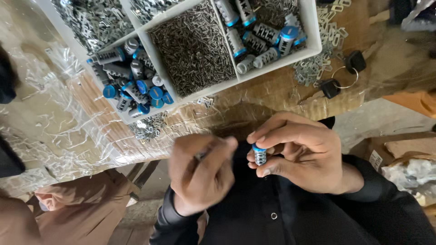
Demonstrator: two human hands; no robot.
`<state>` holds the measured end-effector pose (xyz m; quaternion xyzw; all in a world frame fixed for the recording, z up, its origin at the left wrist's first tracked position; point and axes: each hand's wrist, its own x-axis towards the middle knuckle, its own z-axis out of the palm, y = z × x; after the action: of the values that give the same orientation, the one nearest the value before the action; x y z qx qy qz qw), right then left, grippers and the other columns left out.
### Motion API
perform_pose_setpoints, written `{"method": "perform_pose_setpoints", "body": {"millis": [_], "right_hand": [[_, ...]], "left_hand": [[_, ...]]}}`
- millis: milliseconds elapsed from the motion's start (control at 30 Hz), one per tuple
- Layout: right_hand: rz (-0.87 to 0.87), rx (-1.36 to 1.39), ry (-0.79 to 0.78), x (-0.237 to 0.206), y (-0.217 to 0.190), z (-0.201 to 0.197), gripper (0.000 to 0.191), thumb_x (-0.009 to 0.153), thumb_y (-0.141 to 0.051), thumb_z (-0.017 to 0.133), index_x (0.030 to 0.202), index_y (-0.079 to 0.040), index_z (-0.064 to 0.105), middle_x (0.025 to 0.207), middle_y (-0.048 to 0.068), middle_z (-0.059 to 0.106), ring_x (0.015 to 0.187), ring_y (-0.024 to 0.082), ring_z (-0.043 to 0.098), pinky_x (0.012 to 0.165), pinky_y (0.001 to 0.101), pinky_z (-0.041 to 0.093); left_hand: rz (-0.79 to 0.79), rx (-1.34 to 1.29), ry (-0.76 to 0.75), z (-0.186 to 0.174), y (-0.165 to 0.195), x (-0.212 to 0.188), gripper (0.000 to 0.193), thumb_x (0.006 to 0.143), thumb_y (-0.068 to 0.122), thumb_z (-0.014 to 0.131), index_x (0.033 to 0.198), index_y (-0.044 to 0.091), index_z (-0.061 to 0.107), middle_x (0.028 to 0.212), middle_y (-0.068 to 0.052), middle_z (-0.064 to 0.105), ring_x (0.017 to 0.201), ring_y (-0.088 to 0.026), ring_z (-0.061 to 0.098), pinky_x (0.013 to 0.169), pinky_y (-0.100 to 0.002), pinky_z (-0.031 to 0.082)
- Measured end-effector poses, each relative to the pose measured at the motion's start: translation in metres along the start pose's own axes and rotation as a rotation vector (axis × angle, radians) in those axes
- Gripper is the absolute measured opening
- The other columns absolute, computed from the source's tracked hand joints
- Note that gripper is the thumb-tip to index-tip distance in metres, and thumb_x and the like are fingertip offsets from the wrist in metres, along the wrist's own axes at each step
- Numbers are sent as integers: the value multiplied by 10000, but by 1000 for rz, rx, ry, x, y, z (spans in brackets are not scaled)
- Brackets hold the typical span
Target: The person sits at a workbench and assembles small metal parts. They hold a cylindrical metal body with a blue cap in one hand and repeatedly pick small metal brackets from a compartment tray, inserting them into the cylinder one at a time and pressing them into place by hand.
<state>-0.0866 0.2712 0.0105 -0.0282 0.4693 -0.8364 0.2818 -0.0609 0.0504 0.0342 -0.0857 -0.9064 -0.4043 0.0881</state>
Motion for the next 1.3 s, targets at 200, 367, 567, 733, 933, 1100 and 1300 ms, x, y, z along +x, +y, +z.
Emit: {"method": "perform_pose_setpoints", "body": {"millis": [200,367,567,733,933,1100,1300], "right_hand": [[-12,-110,18,4,-2,-3,332,888,139,759,1199,102,650,1318,246,608,1085,235,736,881,322,693],[-1,-127,12,2,-4,-6,308,918,132,728,1215,103,655,1300,244,609,1104,257,738,885,332,715],[26,-93,-19,-5,-2,-14,293,939,101,715,1228,106,671,1288,235,613,1053,263,775,870,329,723],[11,50,-50,-10,3,-15,281,974,81,713,1249,108,659,1311,222,592,1113,279,753,914,355,731],[19,-88,-62,-4,-7,-16,315,924,63,747,1234,83,694,1255,198,636,1073,253,762,882,305,689],[-144,-254,-236,-4,-13,-27,326,920,24,817,1231,28,721,1151,141,685,1026,214,760,856,273,654],[-50,-117,263,-43,-19,-35,321,908,47,782,1215,61,688,1195,218,639,927,247,747,800,371,706]], "left_hand": [[-101,-456,-1,8,-2,-9,150,931,-5,774,1013,86,687,1016,-60,731,922,-205,734,779,-294,605],[10,-322,-75,11,4,7,187,908,13,833,1037,57,705,1040,-61,716,926,-242,674,801,-336,576],[127,-233,-177,1,8,29,240,793,15,824,1009,68,732,1030,-65,716,921,-262,660,800,-364,579],[-24,-381,-163,5,8,20,236,844,-1,821,1043,83,723,1045,-37,724,955,-213,685,806,-329,593],[85,-354,-277,2,1,17,263,813,41,847,1057,103,769,1003,-42,638,911,-199,614,773,-322,540],[-586,-883,-389,16,8,4,365,787,-15,813,1083,110,641,915,-41,604,729,-154,546,687,-294,479],[89,336,-181,52,24,34,481,817,106,824,1278,99,685,980,-131,596,818,-291,587,756,-402,491]]}}
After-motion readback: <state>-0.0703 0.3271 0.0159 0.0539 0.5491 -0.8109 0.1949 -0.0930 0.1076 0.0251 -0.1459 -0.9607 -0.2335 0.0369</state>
